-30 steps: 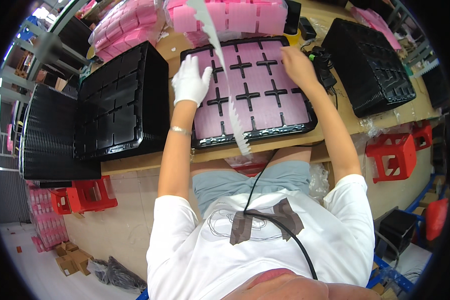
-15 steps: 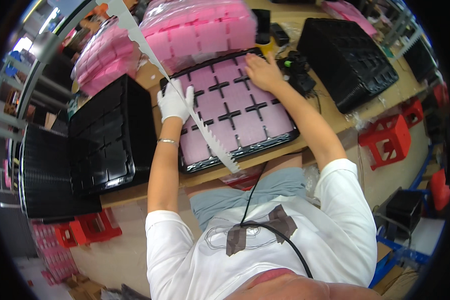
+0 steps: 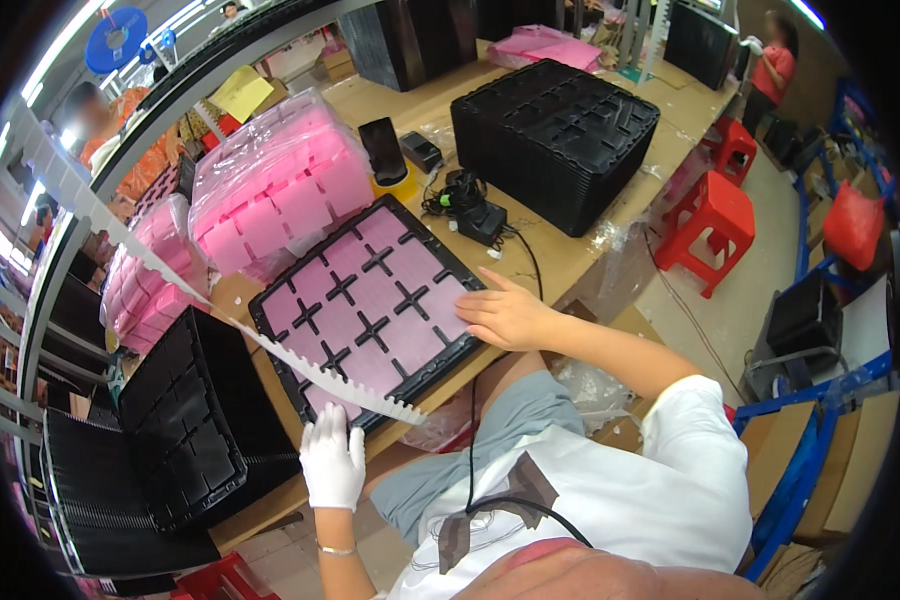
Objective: Applying foam inserts to plastic trays and stacking them as part of a manufacturing workflow.
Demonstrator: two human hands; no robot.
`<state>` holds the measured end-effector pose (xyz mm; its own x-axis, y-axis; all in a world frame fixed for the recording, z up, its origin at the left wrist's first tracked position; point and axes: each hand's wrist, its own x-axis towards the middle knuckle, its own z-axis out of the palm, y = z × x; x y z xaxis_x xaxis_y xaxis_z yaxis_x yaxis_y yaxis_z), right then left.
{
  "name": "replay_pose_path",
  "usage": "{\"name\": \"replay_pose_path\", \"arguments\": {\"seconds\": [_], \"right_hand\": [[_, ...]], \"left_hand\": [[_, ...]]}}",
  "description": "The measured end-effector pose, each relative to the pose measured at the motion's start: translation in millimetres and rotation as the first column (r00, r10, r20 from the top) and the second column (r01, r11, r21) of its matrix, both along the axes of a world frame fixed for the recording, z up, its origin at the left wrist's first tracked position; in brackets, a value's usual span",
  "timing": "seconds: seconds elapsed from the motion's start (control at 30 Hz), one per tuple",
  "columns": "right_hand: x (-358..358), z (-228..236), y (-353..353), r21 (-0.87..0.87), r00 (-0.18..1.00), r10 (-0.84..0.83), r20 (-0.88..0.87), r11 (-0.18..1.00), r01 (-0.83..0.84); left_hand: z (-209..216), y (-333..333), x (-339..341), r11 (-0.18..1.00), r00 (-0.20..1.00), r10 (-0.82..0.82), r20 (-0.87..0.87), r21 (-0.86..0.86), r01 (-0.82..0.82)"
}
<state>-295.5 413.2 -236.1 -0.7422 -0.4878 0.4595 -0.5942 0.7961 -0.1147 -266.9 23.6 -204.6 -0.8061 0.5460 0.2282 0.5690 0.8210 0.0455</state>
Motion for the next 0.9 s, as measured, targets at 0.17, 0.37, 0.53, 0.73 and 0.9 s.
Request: {"name": "replay_pose_path", "arguments": {"seconds": [0.17,0.37,0.53,0.73,0.9], "right_hand": [[-2.8,6.5,-10.7,0.139,0.995,-0.084,0.043,0.987,0.078],[6.8,2.8,-12.5,0.082,0.994,-0.103,0.049,0.992,0.098],[7.4,-11.3,-22.5,0.031,0.992,-0.096,-0.085,0.995,0.099],[-2.9,-22.1,-27.2,0.061,0.985,-0.116,-0.126,0.990,0.125],[-14.9,-17.6,-4.6,-0.500,0.976,-0.150,0.159,0.840,0.210]], "left_hand": [[0.9,6.5,-5.1,0.990,0.994,0.112,-0.019,-0.089,-0.113],[14.5,15.7,-4.2,0.960,0.963,0.202,0.176,-0.229,-0.159],[-1.2,9.0,1.1,0.994,0.977,0.090,-0.194,-0.050,-0.102],[-18.4,7.7,-11.7,0.997,0.952,0.073,-0.299,0.015,-0.071],[-12.5,-9.1,-2.5,0.909,0.912,0.375,-0.166,0.258,-0.326]]}}
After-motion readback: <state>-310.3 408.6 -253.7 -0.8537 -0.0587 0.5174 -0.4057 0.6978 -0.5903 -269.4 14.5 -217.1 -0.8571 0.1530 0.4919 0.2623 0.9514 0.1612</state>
